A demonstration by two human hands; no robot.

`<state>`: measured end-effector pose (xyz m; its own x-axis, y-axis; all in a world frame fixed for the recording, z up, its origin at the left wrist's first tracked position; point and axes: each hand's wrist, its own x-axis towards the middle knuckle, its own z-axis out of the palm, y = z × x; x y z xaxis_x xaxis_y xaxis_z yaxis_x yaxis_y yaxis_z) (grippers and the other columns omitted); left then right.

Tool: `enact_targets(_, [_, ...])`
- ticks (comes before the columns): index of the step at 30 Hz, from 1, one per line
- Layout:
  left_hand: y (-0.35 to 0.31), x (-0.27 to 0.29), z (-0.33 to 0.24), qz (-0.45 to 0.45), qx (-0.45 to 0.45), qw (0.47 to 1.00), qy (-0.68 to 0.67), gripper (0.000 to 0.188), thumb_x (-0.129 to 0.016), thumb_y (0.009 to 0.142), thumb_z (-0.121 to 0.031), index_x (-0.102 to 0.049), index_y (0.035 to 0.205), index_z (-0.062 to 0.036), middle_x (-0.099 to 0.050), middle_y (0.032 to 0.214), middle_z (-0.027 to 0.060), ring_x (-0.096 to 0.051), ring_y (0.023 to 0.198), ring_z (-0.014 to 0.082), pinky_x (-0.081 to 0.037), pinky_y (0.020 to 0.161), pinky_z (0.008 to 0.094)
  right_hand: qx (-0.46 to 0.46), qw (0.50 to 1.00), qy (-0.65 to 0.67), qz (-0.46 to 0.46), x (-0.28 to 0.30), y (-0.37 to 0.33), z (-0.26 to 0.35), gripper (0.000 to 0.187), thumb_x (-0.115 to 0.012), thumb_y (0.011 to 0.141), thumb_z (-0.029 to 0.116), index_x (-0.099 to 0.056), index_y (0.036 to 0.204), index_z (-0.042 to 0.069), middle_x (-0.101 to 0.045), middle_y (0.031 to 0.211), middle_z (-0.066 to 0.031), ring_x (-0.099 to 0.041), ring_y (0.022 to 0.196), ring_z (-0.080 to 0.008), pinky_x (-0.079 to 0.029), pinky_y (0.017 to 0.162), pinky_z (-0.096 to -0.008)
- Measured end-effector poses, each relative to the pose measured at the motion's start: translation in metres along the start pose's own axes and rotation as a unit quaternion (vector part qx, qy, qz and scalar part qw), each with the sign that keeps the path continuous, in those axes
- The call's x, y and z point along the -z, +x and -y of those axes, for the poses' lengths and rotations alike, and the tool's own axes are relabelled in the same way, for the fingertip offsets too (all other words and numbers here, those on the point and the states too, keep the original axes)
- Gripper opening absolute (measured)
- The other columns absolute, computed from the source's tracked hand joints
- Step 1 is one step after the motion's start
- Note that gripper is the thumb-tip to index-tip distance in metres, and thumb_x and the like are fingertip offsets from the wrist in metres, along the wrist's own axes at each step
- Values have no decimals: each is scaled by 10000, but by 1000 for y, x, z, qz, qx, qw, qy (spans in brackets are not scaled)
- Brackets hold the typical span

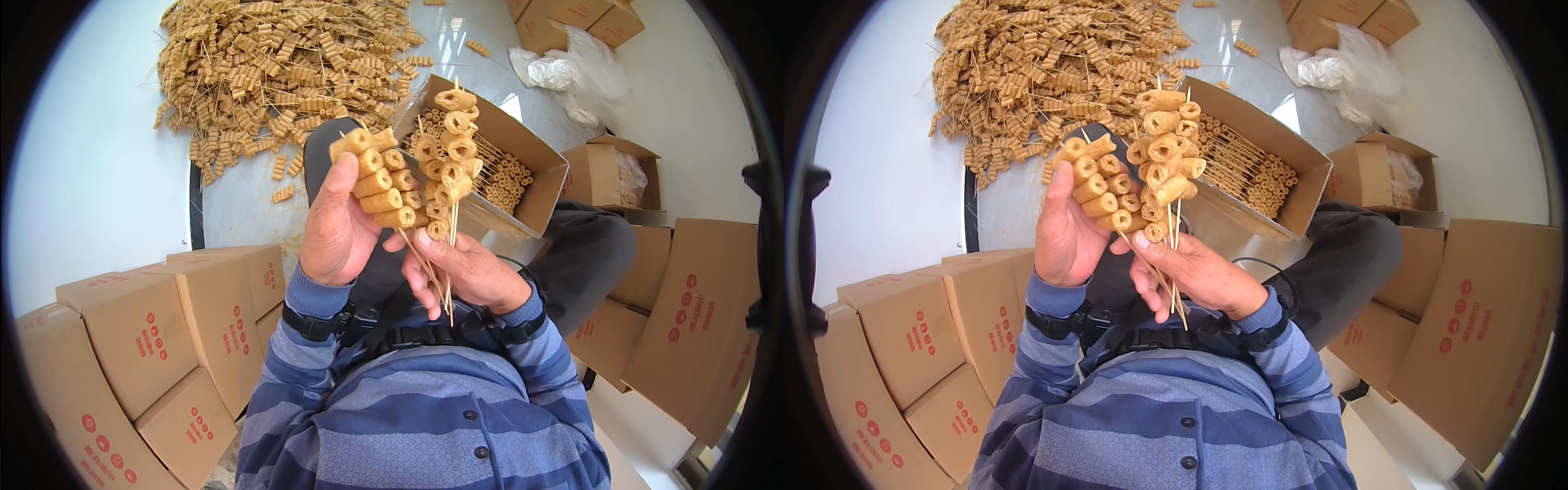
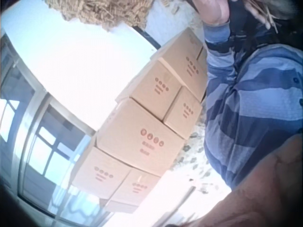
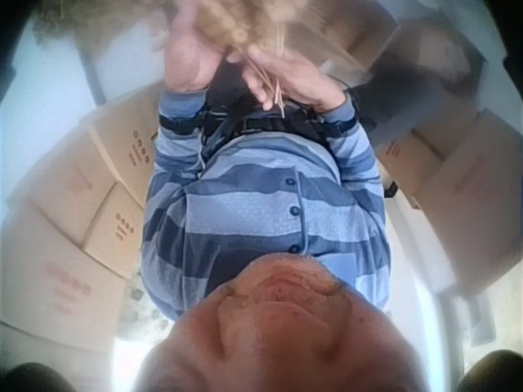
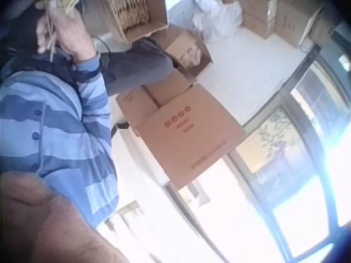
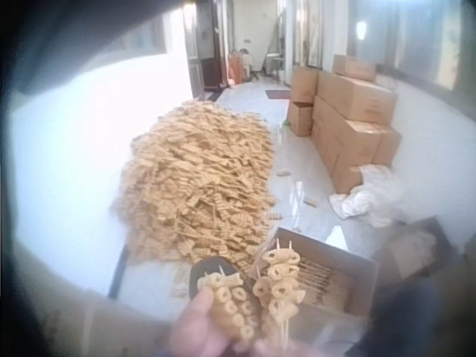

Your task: The person threads small cylindrical snack pieces onto wooden skewers and places the completed skewers into a cardboard box. The person repeatedly picks up skewers and snacks from a pile on the floor, aligns the snacks, and inserts them into the box.

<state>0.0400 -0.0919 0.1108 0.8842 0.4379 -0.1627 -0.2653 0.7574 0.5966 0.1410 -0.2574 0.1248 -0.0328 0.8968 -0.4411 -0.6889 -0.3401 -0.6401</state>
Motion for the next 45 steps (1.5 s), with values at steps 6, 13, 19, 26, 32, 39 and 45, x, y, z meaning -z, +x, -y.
enact_targets(6, [-6,-10,10,-33,-37,999,10,486,-383,1083,-442,-502,1325,-37,-633,1222,110,-614,1149,241,-511,975,415,20,995,-81,-49,1,1,-6,464,-409,1094,409,-562,1265,5,-623,822,-56,-658,677,-133,-566,563,-245])
enact_targets(13, [0,-5,-1,-101,-86,990,-39,357,-429,1062,-374,-525,1158,-43,-578,1023,76,-535,858,191,-470,750,325,70,981,-61,-170,3,3,-10,378,-484,1084,331,-580,1229,-5,-630,766,-38,-644,639,-119,-540,546,-247])
enact_targets(19, [-4,-8,10,-76,-84,993,-19,394,-450,1045,-387,-544,1233,-54,-620,1080,68,-596,931,212,-497,814,353,70,936,-260,-225,17,-5,-4,270,-566,1047,267,-587,1207,51,-569,692,7,-544,604,-88,-462,569,-261])
enact_targets(26, [-4,-17,8,-113,-131,984,-42,490,-437,1049,-419,-516,1366,-54,-637,1292,90,-628,1132,239,-521,930,370,195,866,-370,-273,6,-4,-17,264,-577,1013,248,-554,1174,41,-604,825,-139,-573,725,-266,-488,701,-360])
enact_targets(32, [-6,-19,5,-120,-153,979,-67,526,-435,1042,-417,-498,1392,-31,-615,1297,102,-613,1136,234,-496,974,398,120,948,-208,-210,6,-17,-8,292,-483,1082,322,-582,1169,61,-588,854,-15,-516,723,-95,-445,656,-254])
enact_targets(39, [-7,-11,7,-74,-141,984,-80,581,-474,1011,-392,-452,1447,-10,-623,1127,71,-600,1086,206,-470,1025,401,148,937,-146,-282,13,-5,-18,284,-515,1078,318,-604,1153,60,-575,835,30,-491,684,-67,-445,616,-235])
enact_targets(45, [-5,-12,17,-51,-153,984,-80,533,-450,1021,-372,-467,1428,-28,-578,1371,104,-574,1231,263,-440,1071,441,188,888,-289,-305,6,-6,-24,270,-523,1075,292,-598,1170,50,-577,784,-28,-527,688,-91,-458,631,-254])
